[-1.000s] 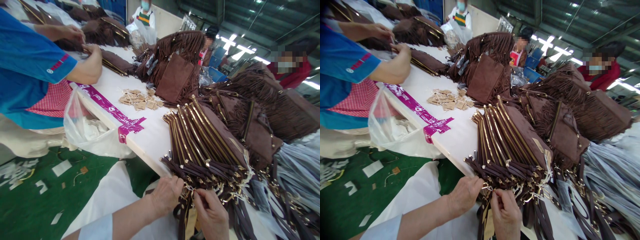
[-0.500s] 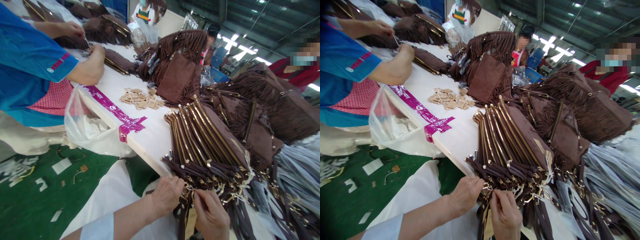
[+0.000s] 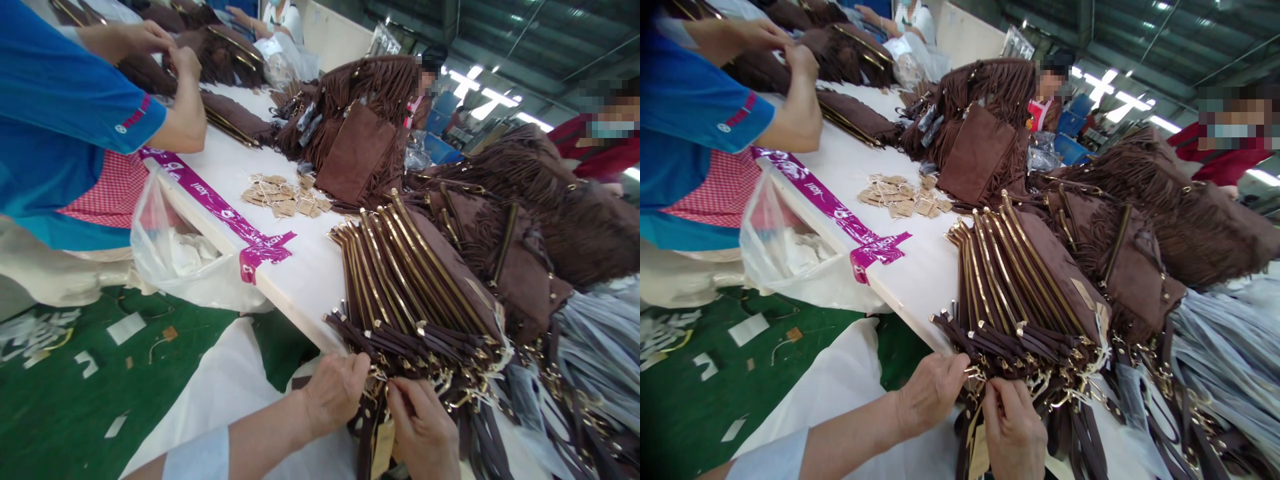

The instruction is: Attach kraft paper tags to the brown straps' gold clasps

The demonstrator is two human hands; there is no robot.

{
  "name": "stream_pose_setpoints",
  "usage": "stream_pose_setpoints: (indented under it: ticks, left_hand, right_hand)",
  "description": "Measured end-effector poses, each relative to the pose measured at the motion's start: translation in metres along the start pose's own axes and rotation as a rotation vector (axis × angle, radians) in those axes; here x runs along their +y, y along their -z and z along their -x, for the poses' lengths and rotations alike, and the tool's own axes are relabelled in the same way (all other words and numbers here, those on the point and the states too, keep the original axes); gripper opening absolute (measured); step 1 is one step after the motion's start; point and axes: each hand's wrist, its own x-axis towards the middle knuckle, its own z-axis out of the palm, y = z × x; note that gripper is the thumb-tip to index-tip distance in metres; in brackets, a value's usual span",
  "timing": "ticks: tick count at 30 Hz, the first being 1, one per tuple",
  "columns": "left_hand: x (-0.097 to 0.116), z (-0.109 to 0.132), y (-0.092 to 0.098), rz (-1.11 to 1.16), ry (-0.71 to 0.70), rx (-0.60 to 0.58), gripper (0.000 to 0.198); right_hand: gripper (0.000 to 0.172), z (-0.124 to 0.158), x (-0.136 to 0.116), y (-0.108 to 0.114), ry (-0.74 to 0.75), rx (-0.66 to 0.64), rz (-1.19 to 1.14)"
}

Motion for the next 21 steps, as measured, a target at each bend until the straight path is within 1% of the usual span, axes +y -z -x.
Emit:
stream_pose_setpoints:
  ticks: [1, 5, 9, 13, 17, 21]
  left_hand:
    - [0.0, 0.0, -0.001, 0.0, -0.007, 0.017, 0.013]
    - [0.0, 0.002, 0.0, 0.001, -0.042, 0.047, 0.017]
    - [-0.001, 0.003, 0.004, -0.025, -0.101, 0.062, 0.025]
    - [-0.001, 0.002, 0.007, -0.057, -0.132, 0.04, 0.022]
    - [-0.001, 0.001, 0.009, -0.061, -0.15, 0.003, 0.02]
    - [0.0, -0.001, 0.01, -0.048, -0.134, -0.042, 0.02]
  right_hand:
    - [0.023, -0.001, 0.0, 0.001, -0.004, -0.006, 0.02]
    - [0.025, -0.003, 0.002, 0.003, 0.057, -0.072, 0.141]
    - [0.024, -0.003, 0.005, 0.006, 0.059, -0.125, 0.211]
    - [0.025, -0.003, 0.003, 0.007, 0.058, -0.157, 0.22]
    - [0.032, -0.004, -0.001, 0.007, 0.001, -0.158, 0.224]
    - [0.028, -0.005, 0.0, 0.007, 0.041, -0.153, 0.225]
